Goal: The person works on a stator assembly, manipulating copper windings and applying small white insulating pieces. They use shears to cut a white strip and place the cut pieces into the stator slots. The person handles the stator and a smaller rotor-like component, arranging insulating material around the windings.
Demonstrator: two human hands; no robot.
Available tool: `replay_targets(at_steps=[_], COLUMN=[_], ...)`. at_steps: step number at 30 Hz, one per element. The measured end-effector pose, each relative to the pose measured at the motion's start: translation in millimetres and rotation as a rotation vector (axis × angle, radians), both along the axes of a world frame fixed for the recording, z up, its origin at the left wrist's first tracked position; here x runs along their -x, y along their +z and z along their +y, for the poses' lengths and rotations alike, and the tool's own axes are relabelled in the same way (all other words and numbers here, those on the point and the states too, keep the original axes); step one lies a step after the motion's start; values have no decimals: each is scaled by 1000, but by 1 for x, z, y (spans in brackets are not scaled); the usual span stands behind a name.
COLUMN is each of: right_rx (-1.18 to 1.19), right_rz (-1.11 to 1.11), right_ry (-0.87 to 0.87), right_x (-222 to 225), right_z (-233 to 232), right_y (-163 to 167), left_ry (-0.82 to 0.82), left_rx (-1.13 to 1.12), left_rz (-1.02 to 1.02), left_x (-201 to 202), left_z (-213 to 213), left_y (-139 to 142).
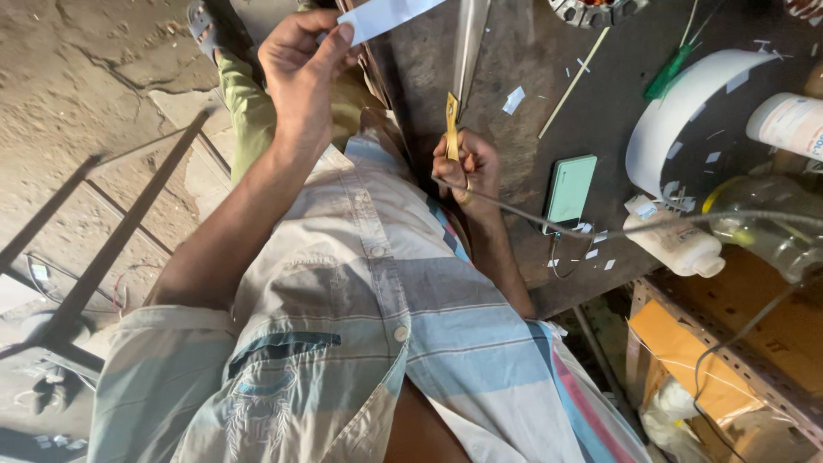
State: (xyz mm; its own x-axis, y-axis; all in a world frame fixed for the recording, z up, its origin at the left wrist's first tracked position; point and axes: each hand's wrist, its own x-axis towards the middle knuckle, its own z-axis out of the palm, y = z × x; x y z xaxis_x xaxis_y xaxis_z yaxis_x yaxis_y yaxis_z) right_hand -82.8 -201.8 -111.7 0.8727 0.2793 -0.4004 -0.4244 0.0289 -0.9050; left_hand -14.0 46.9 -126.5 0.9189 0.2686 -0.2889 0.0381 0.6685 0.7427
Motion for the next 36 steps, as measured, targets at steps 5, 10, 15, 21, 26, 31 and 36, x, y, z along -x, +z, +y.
replay_targets(at_steps=[5,10,15,21,26,31,36], right_rx=[19,190,-128,-24,-25,-52,-14], right_rz=[-153,-494,-312,-404,-410,-392,-395], right_ry=[-11,26,-104,87,211,173,125], right_x=[-26,-56,-60,-64,-68,-67,-59], right_z=[27,70,113,90,68,65,57], right_y=[8,34,46,50,57,62,68], left_ry=[20,57,34,-173,-298,-275,-235], left_rx=[2,147,98,-101,-149,-94,-119], left_rz=[30,-43,-19,-80,-67,-102,-101], left_x=[20,37,51,60,65,68,71], left_z=[7,5,-4,13,15,8,3], left_y=[20,37,45,43,49,60,68])
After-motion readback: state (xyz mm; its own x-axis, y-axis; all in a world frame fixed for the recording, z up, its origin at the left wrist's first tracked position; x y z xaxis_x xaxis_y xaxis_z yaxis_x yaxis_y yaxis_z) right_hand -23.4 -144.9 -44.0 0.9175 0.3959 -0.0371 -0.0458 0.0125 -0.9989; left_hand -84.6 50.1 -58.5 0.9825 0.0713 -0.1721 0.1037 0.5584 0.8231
